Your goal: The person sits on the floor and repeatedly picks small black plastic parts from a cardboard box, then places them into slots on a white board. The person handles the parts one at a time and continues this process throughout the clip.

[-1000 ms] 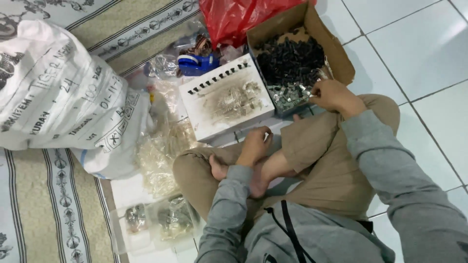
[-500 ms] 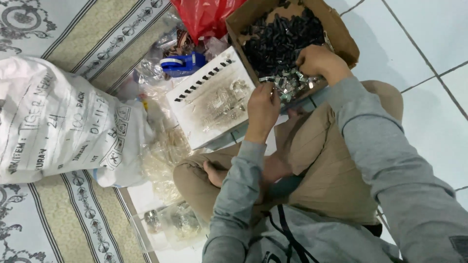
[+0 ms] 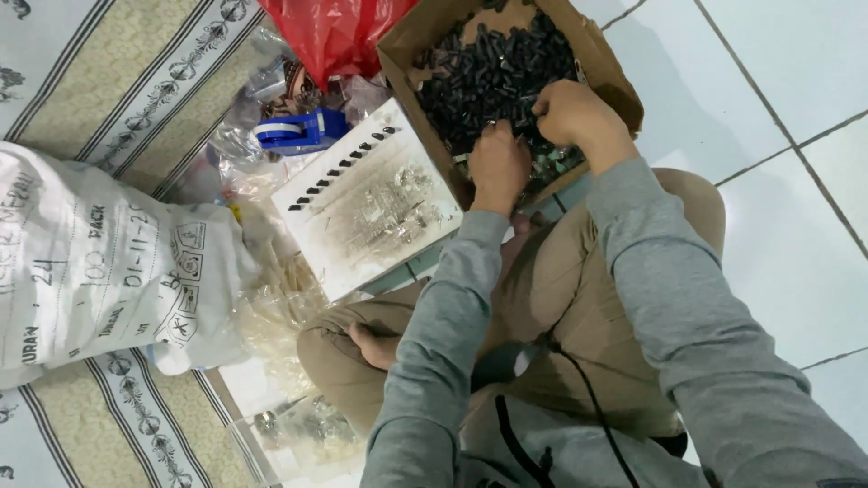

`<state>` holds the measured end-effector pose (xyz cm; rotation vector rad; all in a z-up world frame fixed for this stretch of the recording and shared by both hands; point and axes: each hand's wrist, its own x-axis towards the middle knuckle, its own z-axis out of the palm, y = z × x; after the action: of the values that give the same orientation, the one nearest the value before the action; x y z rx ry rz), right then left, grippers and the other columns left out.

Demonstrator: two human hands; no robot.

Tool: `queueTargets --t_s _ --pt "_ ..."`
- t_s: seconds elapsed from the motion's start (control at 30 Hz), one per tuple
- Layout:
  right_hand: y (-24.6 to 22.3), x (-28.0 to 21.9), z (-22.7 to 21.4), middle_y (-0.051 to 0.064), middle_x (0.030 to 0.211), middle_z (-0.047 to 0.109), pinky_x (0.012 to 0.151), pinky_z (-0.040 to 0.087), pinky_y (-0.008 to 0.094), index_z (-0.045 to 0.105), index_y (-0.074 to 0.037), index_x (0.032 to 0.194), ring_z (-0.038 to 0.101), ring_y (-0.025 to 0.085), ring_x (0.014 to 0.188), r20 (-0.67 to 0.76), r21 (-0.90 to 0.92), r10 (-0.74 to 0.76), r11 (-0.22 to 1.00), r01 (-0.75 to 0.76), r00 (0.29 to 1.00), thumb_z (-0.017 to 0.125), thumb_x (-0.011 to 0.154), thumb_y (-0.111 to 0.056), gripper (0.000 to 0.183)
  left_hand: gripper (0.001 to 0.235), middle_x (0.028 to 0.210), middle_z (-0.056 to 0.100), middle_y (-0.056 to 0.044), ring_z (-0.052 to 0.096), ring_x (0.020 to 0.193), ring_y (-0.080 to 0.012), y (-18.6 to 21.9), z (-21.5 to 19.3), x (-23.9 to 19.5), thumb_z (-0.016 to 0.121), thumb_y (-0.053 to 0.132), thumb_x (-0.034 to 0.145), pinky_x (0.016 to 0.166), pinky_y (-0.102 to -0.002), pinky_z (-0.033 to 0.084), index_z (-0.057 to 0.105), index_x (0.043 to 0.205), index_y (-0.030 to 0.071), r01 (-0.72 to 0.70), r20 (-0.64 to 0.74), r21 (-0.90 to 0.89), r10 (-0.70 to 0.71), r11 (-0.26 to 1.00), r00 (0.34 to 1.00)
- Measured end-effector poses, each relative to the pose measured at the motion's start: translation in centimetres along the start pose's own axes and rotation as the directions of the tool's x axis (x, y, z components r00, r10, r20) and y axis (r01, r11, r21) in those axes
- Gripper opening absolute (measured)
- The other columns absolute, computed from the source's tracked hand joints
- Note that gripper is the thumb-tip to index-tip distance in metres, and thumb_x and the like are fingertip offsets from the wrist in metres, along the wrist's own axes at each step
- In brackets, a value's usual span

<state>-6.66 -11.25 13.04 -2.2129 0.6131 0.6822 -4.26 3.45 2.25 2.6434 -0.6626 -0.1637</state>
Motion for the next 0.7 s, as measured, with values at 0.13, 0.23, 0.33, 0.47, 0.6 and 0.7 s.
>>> queueTargets --t_s 0.13,0.23,0.33,0.47,0.6,0.7 --pt "-0.4 -1.0 -0.9 0.019 0.093 0.070 0.052 0.038 0.047 0.058 -0.012 0.146 0.050 0.029 0.055 -0.029 0.047 0.028 0.999 -0.026 0.999 0.048 0.105 -0.010 0.043 0.027 0.094 0.070 -0.022 0.071 0.083 -0.0453 0.5 0.1 -0.1 0.072 0.017 0.081 0.063 -0.053 0.059 0.060 0.100 0.002 0.126 0.168 -0.028 -0.120 0.992 0.978" --pt "-0.1 -0.7 -0.9 0.020 0.075 0.065 0.052 0.036 0.046 0.053 -0.009 0.151 0.045 0.028 0.054 -0.038 0.001 0.007 1.000 -0.007 0.999 0.051 0.106 -0.016 0.046 0.016 0.093 0.072 -0.025 0.071 0.084 -0.0465 0.9 -0.2 0.3 0.063 0.005 0.079 0.064 -0.054 0.058 0.064 0.094 0.002 0.135 0.198 -0.054 -0.122 0.989 0.973" --pt "-0.3 -0.7 -0.9 0.014 0.064 0.053 0.053 0.034 0.045 0.057 -0.008 0.146 0.044 0.026 0.055 -0.035 0.022 0.019 1.000 -0.018 0.999 0.053 0.104 -0.019 0.043 0.024 0.095 0.072 -0.027 0.071 0.087 -0.0489 0.8 -1.1 0.4 0.052 -0.002 0.080 0.067 -0.056 0.057 0.065 0.100 0.003 0.165 0.221 -0.093 -0.141 0.982 0.965" --pt "-0.6 -0.5 -0.7 0.015 0.103 0.069 0.060 0.043 0.046 0.062 -0.009 0.139 0.058 0.030 0.071 0.006 0.013 0.022 1.000 -0.022 1.000 0.053 0.104 -0.020 0.038 0.014 0.086 0.071 -0.022 0.068 0.083 -0.0415 -0.4 -1.1 0.9 0.058 0.008 0.076 0.065 -0.051 0.051 0.067 0.084 0.005 0.110 0.126 -0.273 -0.078 0.956 0.989" --pt "-0.5 0.3 -0.2 0.010 0.142 0.061 0.094 0.053 0.046 0.067 -0.012 0.134 0.061 0.033 0.120 0.013 0.036 -0.003 0.999 0.003 1.000 0.058 0.100 -0.021 0.036 0.015 0.077 0.071 -0.009 0.067 0.076 -0.0238 -1.2 -2.0 1.6 0.058 0.002 0.078 0.069 -0.037 0.051 0.071 0.084 0.007 0.030 0.015 -0.523 -0.026 0.852 1.000" --pt "-0.9 -0.3 -0.6 0.013 0.141 0.060 0.082 0.053 0.048 0.057 -0.012 0.144 0.065 0.034 0.109 0.020 0.010 0.083 0.996 -0.083 0.996 0.055 0.102 -0.020 0.044 0.018 0.087 0.072 -0.014 0.069 0.084 -0.0268 -1.6 -3.9 2.2 0.053 0.000 0.083 0.076 -0.038 0.054 0.069 0.090 0.004 0.117 0.061 -0.506 -0.100 0.855 0.993"
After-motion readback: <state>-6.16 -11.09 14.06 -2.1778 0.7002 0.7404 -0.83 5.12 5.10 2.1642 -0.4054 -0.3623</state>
